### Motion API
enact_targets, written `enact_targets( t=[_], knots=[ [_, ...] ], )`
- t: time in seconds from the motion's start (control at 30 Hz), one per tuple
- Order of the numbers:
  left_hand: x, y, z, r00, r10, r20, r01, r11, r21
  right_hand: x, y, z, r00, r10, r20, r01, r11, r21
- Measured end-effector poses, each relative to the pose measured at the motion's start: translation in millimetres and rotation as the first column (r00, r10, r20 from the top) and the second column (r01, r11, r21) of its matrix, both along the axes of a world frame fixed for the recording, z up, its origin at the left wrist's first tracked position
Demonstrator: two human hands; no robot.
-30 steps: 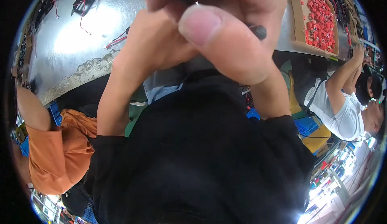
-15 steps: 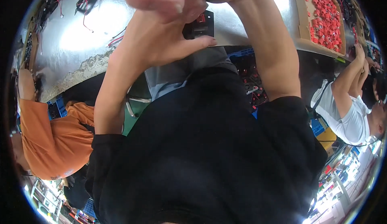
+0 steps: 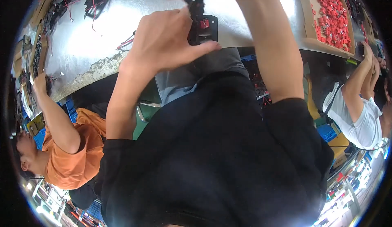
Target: Assembling small electronic components involving wire manipulation and component insertion.
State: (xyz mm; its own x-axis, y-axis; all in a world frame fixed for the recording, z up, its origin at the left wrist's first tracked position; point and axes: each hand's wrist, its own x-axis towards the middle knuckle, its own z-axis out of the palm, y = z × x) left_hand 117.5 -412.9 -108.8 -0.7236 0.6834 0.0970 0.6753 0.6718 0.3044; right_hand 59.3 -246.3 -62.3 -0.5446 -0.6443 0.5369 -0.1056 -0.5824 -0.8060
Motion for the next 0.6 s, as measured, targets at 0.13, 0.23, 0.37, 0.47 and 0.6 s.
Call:
enact_targets(
  t=[0.13, 0.23, 0.37, 0.47, 0.6],
  knots=[
    [7, 3, 2, 0.995, 0.097, -0.004, -0.097, 0.995, -0.035, 47, 10, 21, 0.835, -0.253, 0.489, 0.372, 0.914, -0.163],
    [8, 0, 2, 0.995, 0.102, 0.0, -0.102, 0.995, -0.007, 67, 9, 15, 0.772, -0.438, 0.46, 0.536, 0.838, -0.102],
    [5, 1, 3, 0.993, 0.087, 0.082, -0.09, 0.995, 0.037, 80, 10, 8, 0.675, -0.611, 0.413, 0.686, 0.726, -0.047],
    [5, 2, 5, 0.994, 0.091, 0.067, -0.092, 0.996, 0.015, 81, 10, 4, 0.704, -0.549, 0.45, 0.655, 0.747, -0.114],
    [7, 3, 6, 0.994, 0.104, 0.042, -0.104, 0.995, 0.005, 82, 9, 0, 0.734, -0.467, 0.493, 0.618, 0.76, -0.2]
  ],
)
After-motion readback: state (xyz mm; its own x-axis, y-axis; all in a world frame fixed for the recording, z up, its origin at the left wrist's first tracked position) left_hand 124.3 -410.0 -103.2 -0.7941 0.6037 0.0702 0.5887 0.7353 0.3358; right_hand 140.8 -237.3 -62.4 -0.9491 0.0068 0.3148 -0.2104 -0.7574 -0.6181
